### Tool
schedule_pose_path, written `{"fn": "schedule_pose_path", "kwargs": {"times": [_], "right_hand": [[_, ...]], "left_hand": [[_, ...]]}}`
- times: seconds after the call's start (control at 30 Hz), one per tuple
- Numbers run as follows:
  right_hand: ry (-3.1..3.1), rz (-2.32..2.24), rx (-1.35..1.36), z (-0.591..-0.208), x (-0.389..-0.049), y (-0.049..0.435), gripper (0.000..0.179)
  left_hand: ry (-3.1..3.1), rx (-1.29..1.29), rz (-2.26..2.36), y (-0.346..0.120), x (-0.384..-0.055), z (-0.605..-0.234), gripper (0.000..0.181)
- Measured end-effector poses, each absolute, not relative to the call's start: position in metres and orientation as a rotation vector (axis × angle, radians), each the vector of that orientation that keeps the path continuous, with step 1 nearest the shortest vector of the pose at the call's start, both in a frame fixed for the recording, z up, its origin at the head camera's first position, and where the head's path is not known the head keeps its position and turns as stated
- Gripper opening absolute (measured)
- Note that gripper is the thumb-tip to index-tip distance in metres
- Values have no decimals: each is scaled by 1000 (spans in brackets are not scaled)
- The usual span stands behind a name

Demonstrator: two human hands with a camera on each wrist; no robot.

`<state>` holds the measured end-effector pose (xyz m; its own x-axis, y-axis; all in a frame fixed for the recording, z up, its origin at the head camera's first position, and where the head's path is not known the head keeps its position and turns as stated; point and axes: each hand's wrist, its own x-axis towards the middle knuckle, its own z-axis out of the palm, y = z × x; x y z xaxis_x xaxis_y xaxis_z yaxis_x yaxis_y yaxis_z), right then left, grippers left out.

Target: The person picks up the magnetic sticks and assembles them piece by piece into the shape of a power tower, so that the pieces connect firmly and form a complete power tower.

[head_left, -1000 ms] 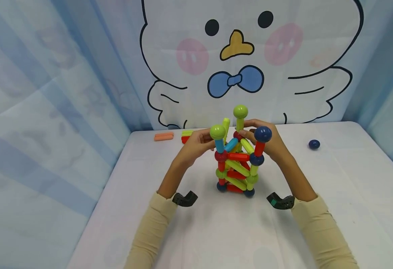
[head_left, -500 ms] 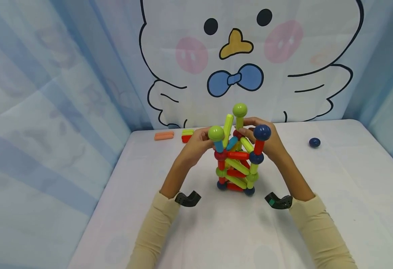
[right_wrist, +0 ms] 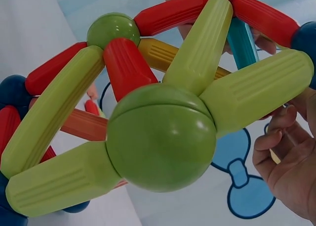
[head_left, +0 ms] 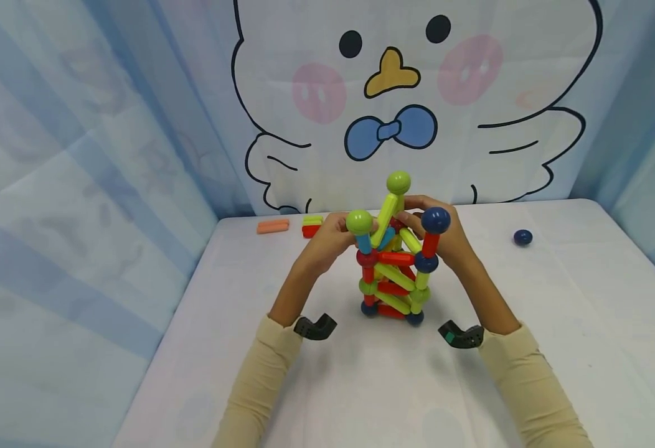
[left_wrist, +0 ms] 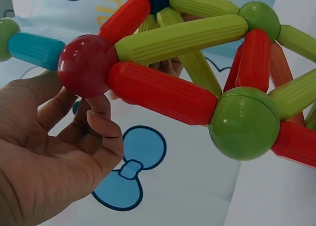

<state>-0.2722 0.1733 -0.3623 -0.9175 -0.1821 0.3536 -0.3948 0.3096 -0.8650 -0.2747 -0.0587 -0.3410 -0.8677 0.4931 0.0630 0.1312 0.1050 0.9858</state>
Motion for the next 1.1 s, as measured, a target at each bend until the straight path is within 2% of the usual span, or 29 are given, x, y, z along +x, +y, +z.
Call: {"fn": "schedule_pose_path", "kwargs": {"times": [0.3,0.57,0.7,0.9,1.1], "right_hand": [[-2631,1707,595,-362,-278,182,47],[-2592,1806,711,-367,-283,196,45],[-2541,1885,809,-371,-284,208,45],[-2385,2061,1045,-379,-287,232,44],[-2303,2136,1071,-380,-281,244,44]], "left_hand": [[2198,507,1895,-80,-294,-359,29],[2627,-39,1770,-139,-335,-409,27],[2921,-238,1474,-172,-355,-437,24],[3075,-248,930,-202,-366,-455,41],[3031,-202,610,-205,-370,-453,47]]}}
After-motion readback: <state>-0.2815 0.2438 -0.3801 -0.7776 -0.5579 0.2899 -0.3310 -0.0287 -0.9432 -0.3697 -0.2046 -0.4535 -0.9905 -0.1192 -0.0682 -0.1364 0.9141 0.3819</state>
